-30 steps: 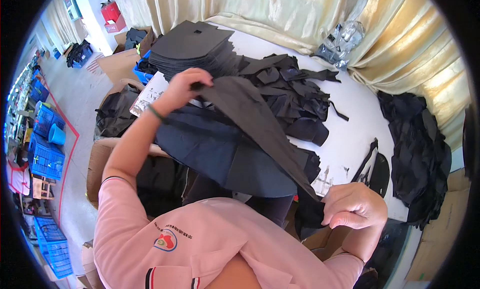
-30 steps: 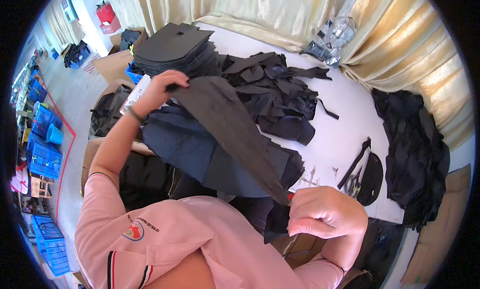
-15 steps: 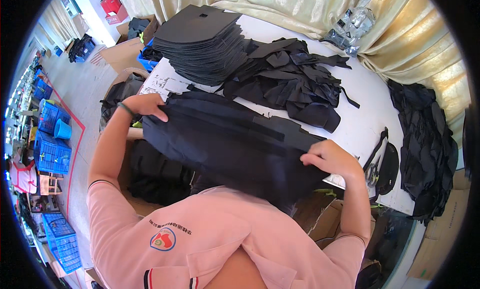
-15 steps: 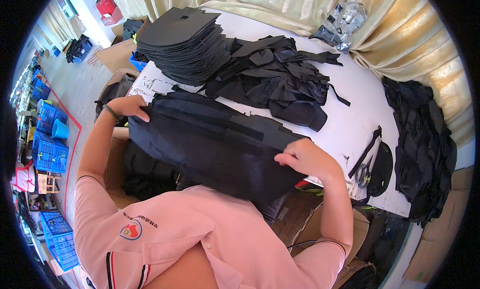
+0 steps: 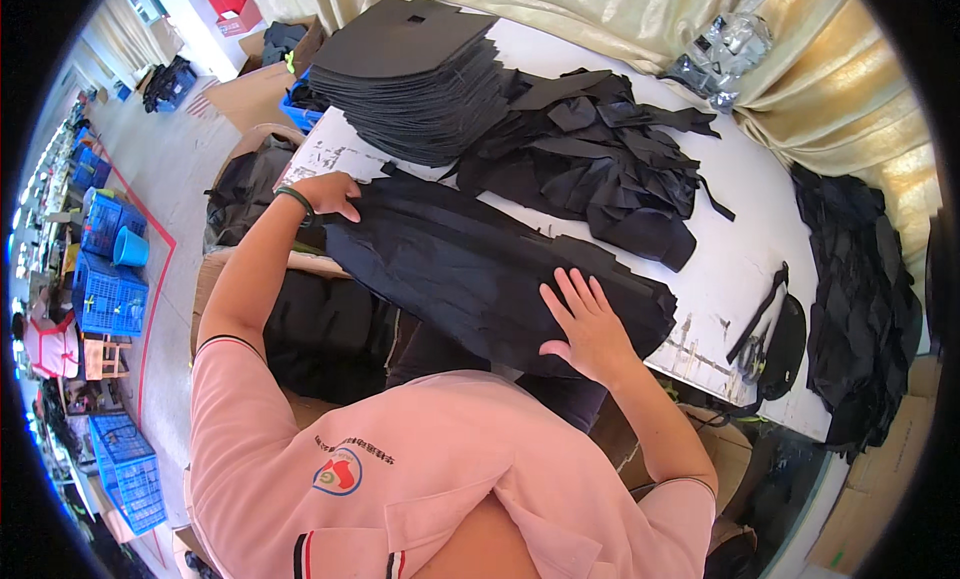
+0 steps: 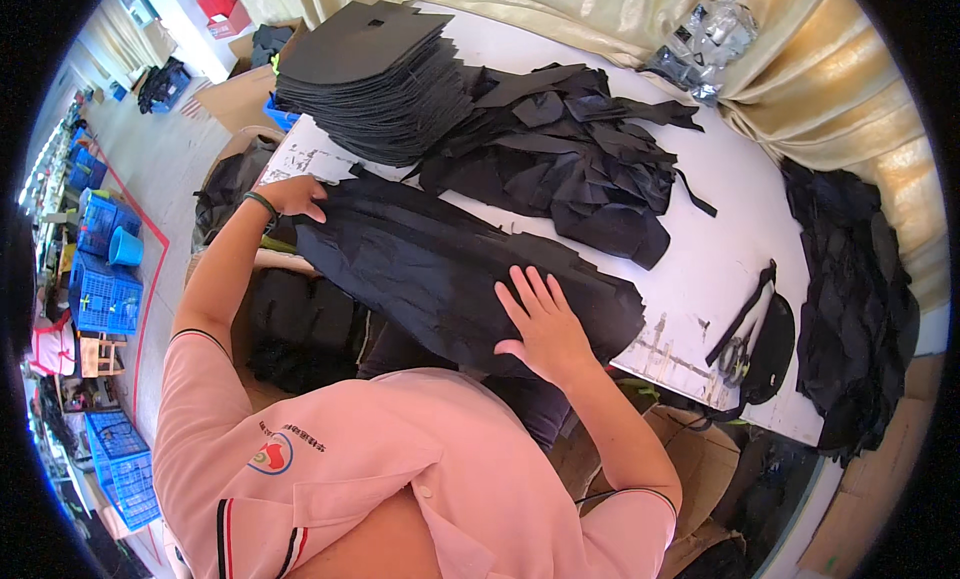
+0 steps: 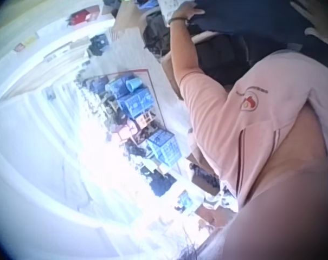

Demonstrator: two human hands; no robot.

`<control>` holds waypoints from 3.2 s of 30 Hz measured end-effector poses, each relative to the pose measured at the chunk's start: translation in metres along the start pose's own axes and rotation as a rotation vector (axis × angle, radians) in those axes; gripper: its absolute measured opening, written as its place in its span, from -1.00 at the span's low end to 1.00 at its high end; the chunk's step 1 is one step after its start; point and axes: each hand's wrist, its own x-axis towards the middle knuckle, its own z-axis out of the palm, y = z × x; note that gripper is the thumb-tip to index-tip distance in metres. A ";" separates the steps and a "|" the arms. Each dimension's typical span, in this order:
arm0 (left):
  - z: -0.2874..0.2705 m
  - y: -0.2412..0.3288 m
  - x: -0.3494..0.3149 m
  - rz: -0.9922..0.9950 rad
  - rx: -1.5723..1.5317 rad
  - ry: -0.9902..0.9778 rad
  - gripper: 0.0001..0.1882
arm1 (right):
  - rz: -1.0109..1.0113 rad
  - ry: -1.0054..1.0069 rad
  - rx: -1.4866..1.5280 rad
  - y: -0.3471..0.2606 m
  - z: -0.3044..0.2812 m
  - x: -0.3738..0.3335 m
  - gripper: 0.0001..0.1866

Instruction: Checking and folding pieces of black fabric material for bag production.

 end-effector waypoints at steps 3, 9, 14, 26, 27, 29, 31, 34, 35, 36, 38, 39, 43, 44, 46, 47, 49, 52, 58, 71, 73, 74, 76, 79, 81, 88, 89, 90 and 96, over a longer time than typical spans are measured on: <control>0.004 -0.019 -0.003 -0.160 -0.261 0.024 -0.84 | 0.023 -0.079 -0.034 0.008 0.005 -0.004 -0.08; -0.003 -0.018 -0.022 -0.226 -0.288 0.255 -0.63 | 0.046 -0.112 -0.029 0.008 0.005 -0.001 -0.07; 0.026 -0.017 -0.031 -0.078 -0.267 0.158 -0.49 | 0.051 -0.102 -0.061 0.006 0.006 -0.003 -0.07; -0.028 0.023 -0.070 0.004 -0.678 0.207 -0.85 | -0.058 0.023 0.120 0.011 -0.026 0.022 -0.14; -0.044 0.054 -0.075 0.092 -0.678 0.198 -0.84 | -0.034 0.116 0.259 0.001 -0.039 0.037 -0.17; -0.064 0.124 -0.081 0.323 -0.551 0.254 -0.83 | 0.056 0.166 0.772 -0.027 -0.055 0.076 -0.22; -0.062 0.173 -0.068 0.598 -0.519 0.306 -0.82 | 0.019 0.213 1.364 -0.048 -0.049 0.113 -0.32; -0.074 0.195 -0.056 0.654 -0.573 0.236 -0.79 | -0.079 0.241 1.570 -0.046 -0.032 0.142 -0.50; -0.080 0.191 -0.051 0.698 -0.564 0.307 -0.76 | -0.013 0.263 1.497 -0.042 -0.029 0.139 -0.62; -0.091 0.181 -0.041 0.694 -0.455 0.593 -0.69 | 0.052 0.287 1.423 -0.037 -0.029 0.137 -0.73; -0.115 0.143 -0.019 0.589 -0.022 1.135 -0.54 | 0.093 0.309 1.410 -0.033 -0.030 0.134 -0.80; -0.125 0.120 -0.007 0.485 0.307 1.369 -0.45 | 0.151 0.334 1.401 -0.033 -0.030 0.133 -0.86; -0.134 0.065 0.017 0.209 -0.021 0.889 -0.36 | 0.189 0.291 1.361 -0.029 -0.027 0.129 -0.86; -0.137 0.065 0.016 0.217 0.009 0.877 -0.36 | 0.183 0.283 1.379 -0.027 -0.024 0.127 -0.87; -0.143 0.074 0.017 0.160 0.029 0.765 -0.38 | 0.173 0.283 1.393 -0.024 -0.023 0.122 -0.87; -0.147 0.079 0.014 0.090 0.017 0.671 -0.38 | 0.192 0.300 1.405 -0.024 -0.024 0.122 -0.87; -0.143 0.074 0.012 0.242 0.101 0.820 -0.39 | 0.172 0.290 1.400 -0.027 -0.026 0.124 -0.87; -0.140 0.074 0.010 0.199 0.091 0.811 -0.45 | 0.166 0.304 1.402 -0.029 -0.021 0.128 -0.88; -0.123 0.079 0.020 0.146 0.014 1.003 -0.58 | 0.216 0.367 1.356 -0.038 -0.014 0.134 -0.90; -0.058 0.197 -0.112 0.445 -0.580 0.980 -0.69 | 0.191 0.879 1.176 -0.011 -0.059 0.158 -0.90; -0.055 0.197 -0.110 0.446 -0.567 0.955 -0.68 | 0.199 0.867 1.198 -0.010 -0.052 0.154 -0.89; -0.054 0.197 -0.109 0.525 -0.484 0.950 -0.66 | 0.208 0.833 1.173 -0.010 -0.048 0.152 -0.89; -0.055 0.191 -0.115 0.562 -0.383 0.779 -0.67 | 0.235 0.771 1.207 -0.012 -0.047 0.147 -0.93; -0.069 0.195 -0.107 1.000 -0.412 0.416 -0.61 | 0.021 0.895 0.982 -0.003 -0.037 0.144 -0.96; -0.068 0.200 -0.101 0.992 -0.515 0.328 -0.47 | 0.018 0.818 1.366 0.001 -0.027 0.144 -0.87; -0.042 0.234 -0.052 0.726 -0.295 0.943 -0.65 | -0.118 0.345 1.484 -0.009 -0.051 0.127 -0.79; -0.045 0.235 -0.052 0.730 -0.304 0.931 -0.65 | -0.080 0.219 1.628 -0.007 -0.060 0.121 -0.73; -0.048 0.237 -0.055 0.735 -0.134 0.991 -0.66 | -0.038 0.115 1.824 -0.008 -0.071 0.116 -0.61; -0.060 0.248 -0.064 0.780 0.179 1.040 -0.61 | 0.019 -0.187 1.736 0.005 -0.101 0.099 -0.65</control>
